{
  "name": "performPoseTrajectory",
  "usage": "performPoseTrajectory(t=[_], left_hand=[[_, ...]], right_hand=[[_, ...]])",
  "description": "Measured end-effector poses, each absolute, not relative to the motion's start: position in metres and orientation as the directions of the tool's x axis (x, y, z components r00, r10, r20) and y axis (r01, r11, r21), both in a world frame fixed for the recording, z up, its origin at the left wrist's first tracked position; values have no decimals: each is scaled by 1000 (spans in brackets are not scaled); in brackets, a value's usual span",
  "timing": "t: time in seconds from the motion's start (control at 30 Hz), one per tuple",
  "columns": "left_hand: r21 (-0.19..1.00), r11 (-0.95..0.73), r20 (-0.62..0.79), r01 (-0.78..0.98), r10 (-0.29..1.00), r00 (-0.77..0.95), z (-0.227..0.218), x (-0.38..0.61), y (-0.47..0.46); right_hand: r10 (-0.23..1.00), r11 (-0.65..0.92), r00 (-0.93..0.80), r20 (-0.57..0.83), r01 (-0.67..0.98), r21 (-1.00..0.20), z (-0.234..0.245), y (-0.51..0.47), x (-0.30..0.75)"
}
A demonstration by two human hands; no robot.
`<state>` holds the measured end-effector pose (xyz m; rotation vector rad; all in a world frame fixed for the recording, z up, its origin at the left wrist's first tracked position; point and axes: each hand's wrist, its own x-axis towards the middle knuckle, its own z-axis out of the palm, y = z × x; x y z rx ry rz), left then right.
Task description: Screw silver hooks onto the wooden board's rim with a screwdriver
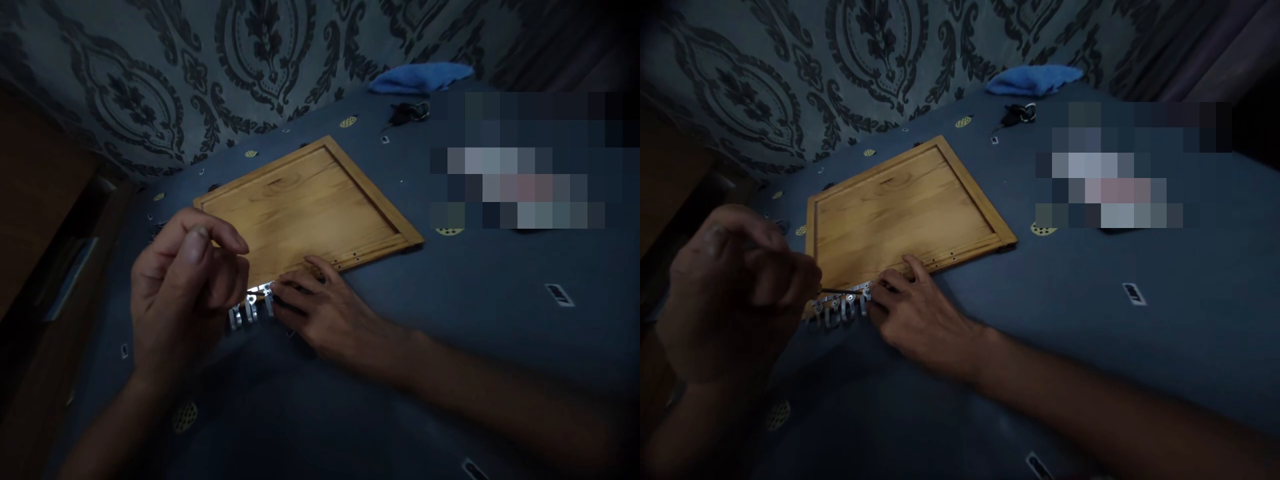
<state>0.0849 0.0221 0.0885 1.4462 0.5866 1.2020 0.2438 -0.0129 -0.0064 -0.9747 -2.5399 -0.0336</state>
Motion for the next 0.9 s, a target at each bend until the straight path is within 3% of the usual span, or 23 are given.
performPoseTrajectory(t=[0.17,0.67,0.9], left_hand=[[947,-230,295,-223,900,322,88,86,20],[948,-269,312,-170,892,327,81,86,14],[952,-273,299,-139,925,232,80,90,12]], right_hand=[[642,753,-669,374,642,-146,-6,-12,244],[641,754,-668,378,641,-147,-6,-12,243],[651,750,-677,343,642,-158,-2,-13,244]])
